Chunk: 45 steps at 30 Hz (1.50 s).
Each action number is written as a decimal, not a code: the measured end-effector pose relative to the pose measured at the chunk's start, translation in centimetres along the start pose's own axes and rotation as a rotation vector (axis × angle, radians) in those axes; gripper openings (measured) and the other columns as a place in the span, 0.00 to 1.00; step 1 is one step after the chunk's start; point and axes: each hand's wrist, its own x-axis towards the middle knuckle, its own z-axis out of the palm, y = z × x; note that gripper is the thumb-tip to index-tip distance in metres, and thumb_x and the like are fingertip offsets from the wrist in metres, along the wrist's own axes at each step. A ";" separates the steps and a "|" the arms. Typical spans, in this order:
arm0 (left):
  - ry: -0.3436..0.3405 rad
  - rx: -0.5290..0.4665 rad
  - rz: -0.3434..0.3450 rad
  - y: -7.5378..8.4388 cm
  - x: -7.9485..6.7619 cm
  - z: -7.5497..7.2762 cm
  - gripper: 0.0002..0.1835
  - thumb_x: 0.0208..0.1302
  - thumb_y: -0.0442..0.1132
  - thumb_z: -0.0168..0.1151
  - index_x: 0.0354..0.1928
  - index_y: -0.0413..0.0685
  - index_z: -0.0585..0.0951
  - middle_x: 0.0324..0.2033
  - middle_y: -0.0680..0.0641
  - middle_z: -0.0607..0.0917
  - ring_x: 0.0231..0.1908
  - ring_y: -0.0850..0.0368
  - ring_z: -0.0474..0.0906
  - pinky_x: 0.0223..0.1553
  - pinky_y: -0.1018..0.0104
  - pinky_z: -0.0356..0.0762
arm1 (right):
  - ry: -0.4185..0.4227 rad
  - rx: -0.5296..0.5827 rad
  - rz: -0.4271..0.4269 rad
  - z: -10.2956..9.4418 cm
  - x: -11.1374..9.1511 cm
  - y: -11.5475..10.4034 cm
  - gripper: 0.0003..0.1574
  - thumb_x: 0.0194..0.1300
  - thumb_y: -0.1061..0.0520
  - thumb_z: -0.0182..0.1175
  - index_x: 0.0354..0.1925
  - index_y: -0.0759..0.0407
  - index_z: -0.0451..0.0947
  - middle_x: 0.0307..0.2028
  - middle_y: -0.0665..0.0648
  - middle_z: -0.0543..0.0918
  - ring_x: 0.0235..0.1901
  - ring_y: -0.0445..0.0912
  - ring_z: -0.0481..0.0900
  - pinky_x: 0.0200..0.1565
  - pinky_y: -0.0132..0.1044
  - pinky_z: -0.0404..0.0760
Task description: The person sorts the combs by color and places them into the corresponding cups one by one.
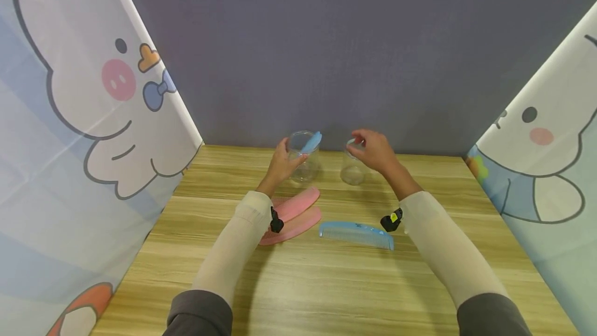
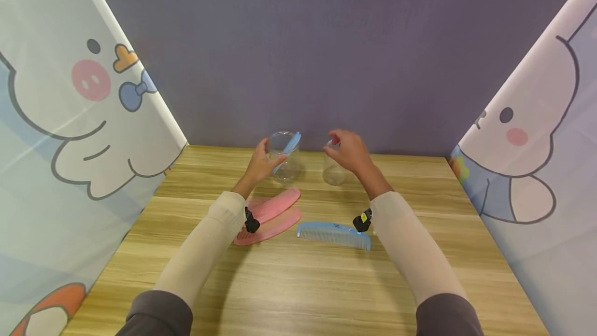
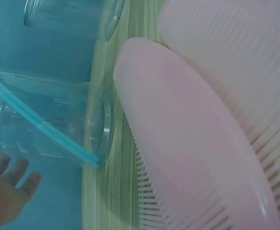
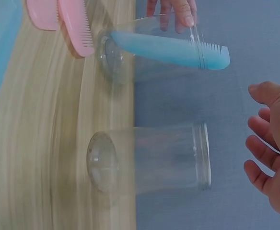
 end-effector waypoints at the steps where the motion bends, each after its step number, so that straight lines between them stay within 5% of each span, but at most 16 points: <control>1: 0.002 -0.004 0.000 0.0 0.0 0.0 0.54 0.64 0.62 0.67 0.79 0.40 0.52 0.73 0.35 0.63 0.72 0.38 0.64 0.72 0.44 0.65 | -0.006 0.008 0.002 0.0 -0.2 0.1 0.29 0.69 0.49 0.65 0.62 0.63 0.77 0.49 0.64 0.86 0.49 0.59 0.82 0.53 0.57 0.80; 30: -0.004 0.017 -0.014 -0.1 0.0 0.1 0.54 0.65 0.62 0.66 0.79 0.41 0.51 0.74 0.35 0.62 0.73 0.38 0.64 0.73 0.43 0.64 | -0.317 -0.019 -0.106 2.1 -7.6 5.1 0.26 0.65 0.50 0.71 0.55 0.64 0.82 0.46 0.62 0.87 0.42 0.52 0.83 0.45 0.49 0.82; 45: -0.009 -0.013 -0.007 -0.2 0.0 0.0 0.54 0.65 0.61 0.67 0.79 0.40 0.50 0.75 0.35 0.61 0.73 0.38 0.63 0.73 0.44 0.65 | -0.377 0.003 -0.096 3.6 -11.0 7.1 0.30 0.61 0.49 0.73 0.56 0.64 0.82 0.42 0.56 0.88 0.42 0.49 0.84 0.44 0.47 0.84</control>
